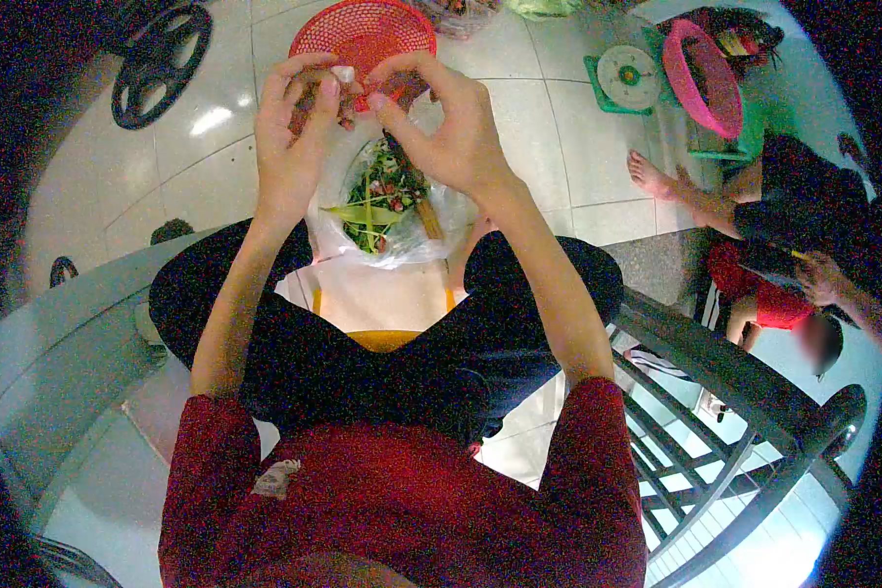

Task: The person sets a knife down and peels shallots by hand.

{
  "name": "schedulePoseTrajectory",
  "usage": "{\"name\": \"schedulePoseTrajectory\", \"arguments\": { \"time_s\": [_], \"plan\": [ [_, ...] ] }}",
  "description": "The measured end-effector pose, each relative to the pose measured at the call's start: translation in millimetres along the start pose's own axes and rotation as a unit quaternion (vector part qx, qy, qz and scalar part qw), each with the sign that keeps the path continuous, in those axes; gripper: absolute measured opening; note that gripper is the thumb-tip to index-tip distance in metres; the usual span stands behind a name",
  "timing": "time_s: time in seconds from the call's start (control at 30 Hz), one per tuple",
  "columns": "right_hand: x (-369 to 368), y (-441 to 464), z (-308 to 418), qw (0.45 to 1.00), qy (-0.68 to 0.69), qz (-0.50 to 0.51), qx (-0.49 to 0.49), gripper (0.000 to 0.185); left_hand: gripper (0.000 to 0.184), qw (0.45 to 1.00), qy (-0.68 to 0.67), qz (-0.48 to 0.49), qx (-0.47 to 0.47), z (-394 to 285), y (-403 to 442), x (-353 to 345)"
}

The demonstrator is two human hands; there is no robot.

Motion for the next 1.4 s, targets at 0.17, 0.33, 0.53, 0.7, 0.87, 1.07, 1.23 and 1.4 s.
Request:
{"name": "schedulePoseTrajectory", "arguments": {
  "time_s": [0.17, 0.33, 0.53, 0.7, 0.87, 1.07, 1.23, 1.4],
  "plan": [
    [-1, 0, -4, 0.999, 0.026, -0.025, 0.003, 0.018, 0.016, 0.998, 0.023, 0.056, 0.009, 2, -3, -2],
    [-3, -4, -4, 0.995, -0.067, -0.051, 0.047, 0.015, 0.016, 0.997, 0.004, 0.067, 0.024, -3, -4, -6],
    [-3, -3, -1, 0.990, -0.093, -0.063, 0.083, 0.014, 0.014, 0.996, 0.032, 0.077, 0.005, 2, -3, 0],
    [0, -2, -3, 0.987, -0.100, -0.071, 0.104, 0.013, 0.013, 0.990, 0.097, 0.096, -0.025, 5, -2, 0],
    [2, -2, 0, 0.985, -0.111, -0.069, 0.112, 0.011, 0.013, 0.984, 0.137, 0.105, 0.036, 9, -3, 2],
    [0, -4, 0, 0.980, -0.156, -0.053, 0.111, 0.012, 0.017, 0.992, 0.077, 0.096, 0.026, 10, -4, -1],
    [-1, -3, 2, 0.976, -0.160, -0.057, 0.134, 0.012, 0.020, 0.992, 0.077, 0.097, 0.024, 9, -4, -2],
    [2, -3, 4, 0.977, -0.149, -0.070, 0.137, 0.012, 0.020, 0.991, 0.087, 0.095, 0.018, 0, -2, -4]
  ]
}}
Point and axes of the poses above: each hand's wrist, its own y-axis towards the middle knuckle, its own x-axis out of the back of the hand, z = x × y, the point moved 4 cm from there along y, towards the middle knuckle, and after that the axes turned 13 degrees about -x, right-handed, at the moved point
